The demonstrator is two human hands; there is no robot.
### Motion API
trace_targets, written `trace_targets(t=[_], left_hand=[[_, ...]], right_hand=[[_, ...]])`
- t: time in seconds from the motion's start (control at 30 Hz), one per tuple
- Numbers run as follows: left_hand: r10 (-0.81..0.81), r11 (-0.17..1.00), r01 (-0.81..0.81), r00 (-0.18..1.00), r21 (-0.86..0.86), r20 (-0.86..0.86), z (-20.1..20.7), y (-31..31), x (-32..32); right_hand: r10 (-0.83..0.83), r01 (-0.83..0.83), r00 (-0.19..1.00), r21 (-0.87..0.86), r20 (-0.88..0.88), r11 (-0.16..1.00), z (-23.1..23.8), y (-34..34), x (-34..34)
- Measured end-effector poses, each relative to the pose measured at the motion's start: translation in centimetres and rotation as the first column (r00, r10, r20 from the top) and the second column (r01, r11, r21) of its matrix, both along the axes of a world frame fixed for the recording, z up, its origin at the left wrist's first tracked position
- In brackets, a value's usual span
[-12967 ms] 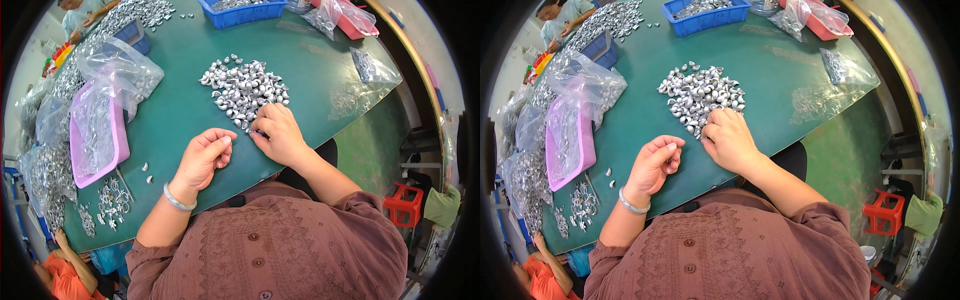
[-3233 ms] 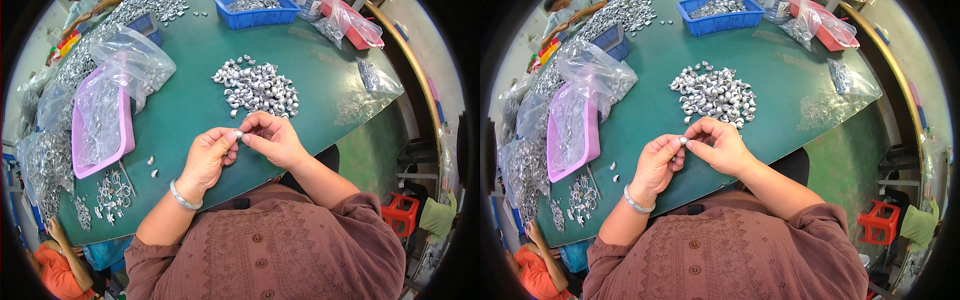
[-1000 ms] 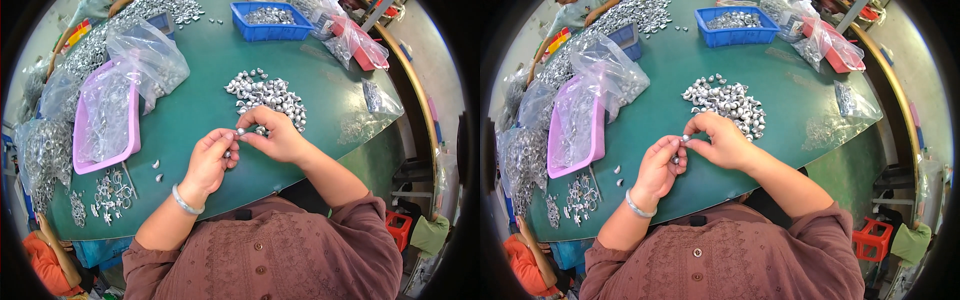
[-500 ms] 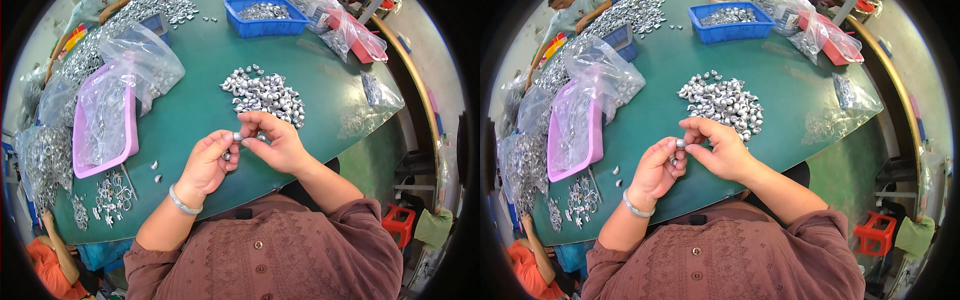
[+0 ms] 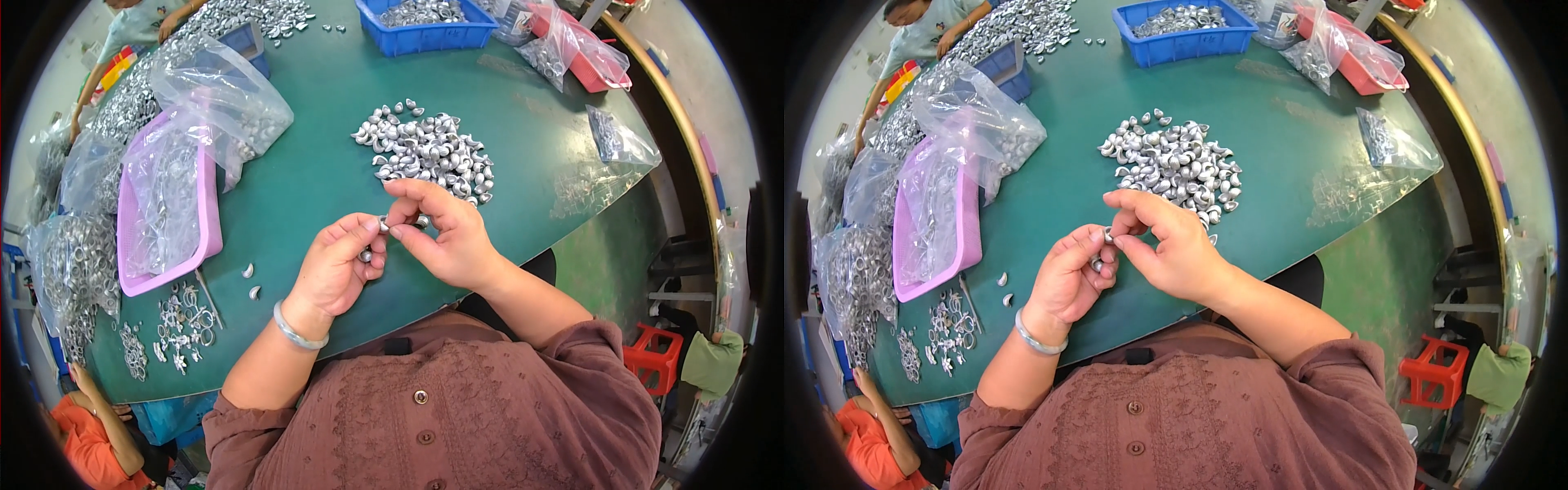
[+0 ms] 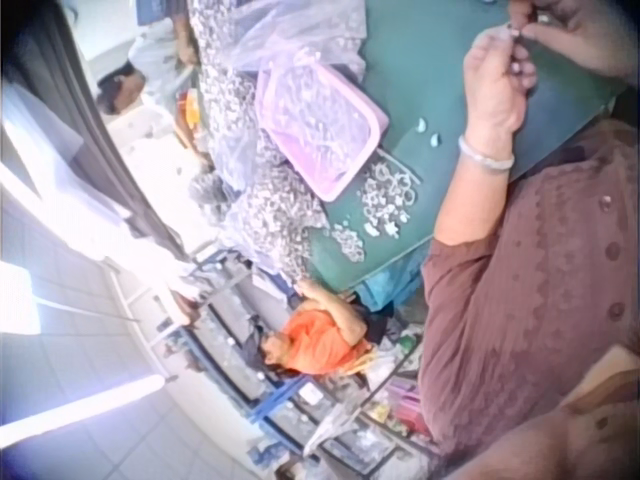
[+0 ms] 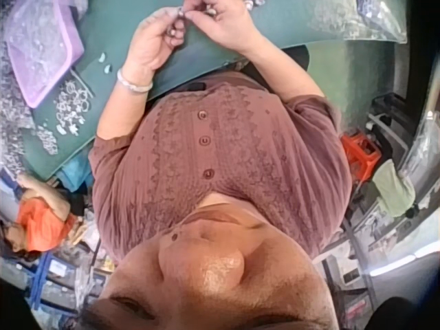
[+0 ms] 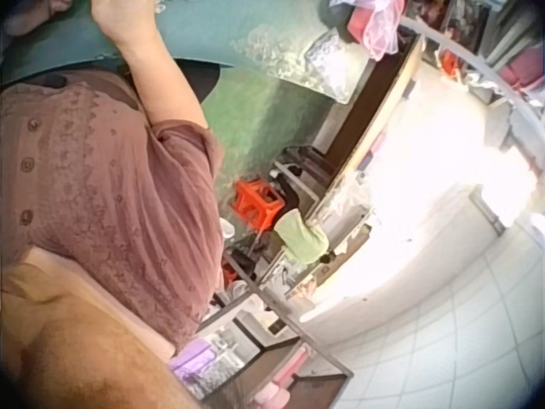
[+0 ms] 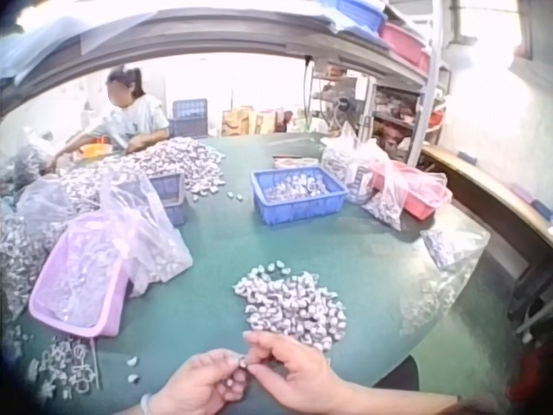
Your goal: The person assembles keychains by hand, picking up small metal components from a pile on the table and fitting them together.
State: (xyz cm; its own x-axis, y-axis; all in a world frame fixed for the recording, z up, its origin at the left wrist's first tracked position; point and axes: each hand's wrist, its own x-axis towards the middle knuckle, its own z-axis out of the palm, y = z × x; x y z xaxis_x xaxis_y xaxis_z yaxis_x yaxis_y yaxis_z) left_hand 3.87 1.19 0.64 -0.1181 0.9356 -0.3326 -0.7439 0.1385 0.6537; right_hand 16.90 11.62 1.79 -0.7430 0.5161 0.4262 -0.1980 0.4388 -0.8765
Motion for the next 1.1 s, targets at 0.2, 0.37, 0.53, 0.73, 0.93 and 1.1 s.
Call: trace_targets(t=[0.2, 0.37, 0.53, 0.73, 0.93, 1.1], left_hand=[[-0.007, 1.000, 0.007, 1.000, 0.012, 0.021, 0.0, -0.1, 0.0], [0.024, 0.999, -0.024, 1.000, -0.028, 0.000, 0.1, -0.1, 0.2], [0.020, 0.998, -0.021, 1.000, -0.053, -0.015, 0.1, 0.1, 0.2], [-0.005, 1.000, 0.004, 1.000, 0.026, 0.024, 0.0, 0.2, -0.1], [-0.038, 0.992, 0.030, 0.997, 0.119, 0.066, 0.1, 0.1, -0.1], [-0.037, 0.990, 0.025, 0.995, 0.137, 0.087, -0.1, 0.2, -0.1]], right_hand=[[0.066, -0.064, 0.998, -0.213, 0.004, 0.975, -0.3, -0.1, 0.2], [0.138, -0.118, 0.990, -0.577, -0.009, 0.808, 0.4, 0.0, 0.2], [0.152, -0.152, 0.987, -0.658, -0.058, 0.738, 0.1, 0.2, 0.3], [-0.032, 0.034, 0.999, -0.204, 0.014, 0.978, -0.3, 0.9, 0.4], [-0.295, 0.207, 0.950, 0.496, 0.106, 0.843, -0.2, 3.1, 1.2], [-0.261, 0.047, 0.929, 0.619, 0.261, 0.784, 0.6, 3.3, 2.0]])
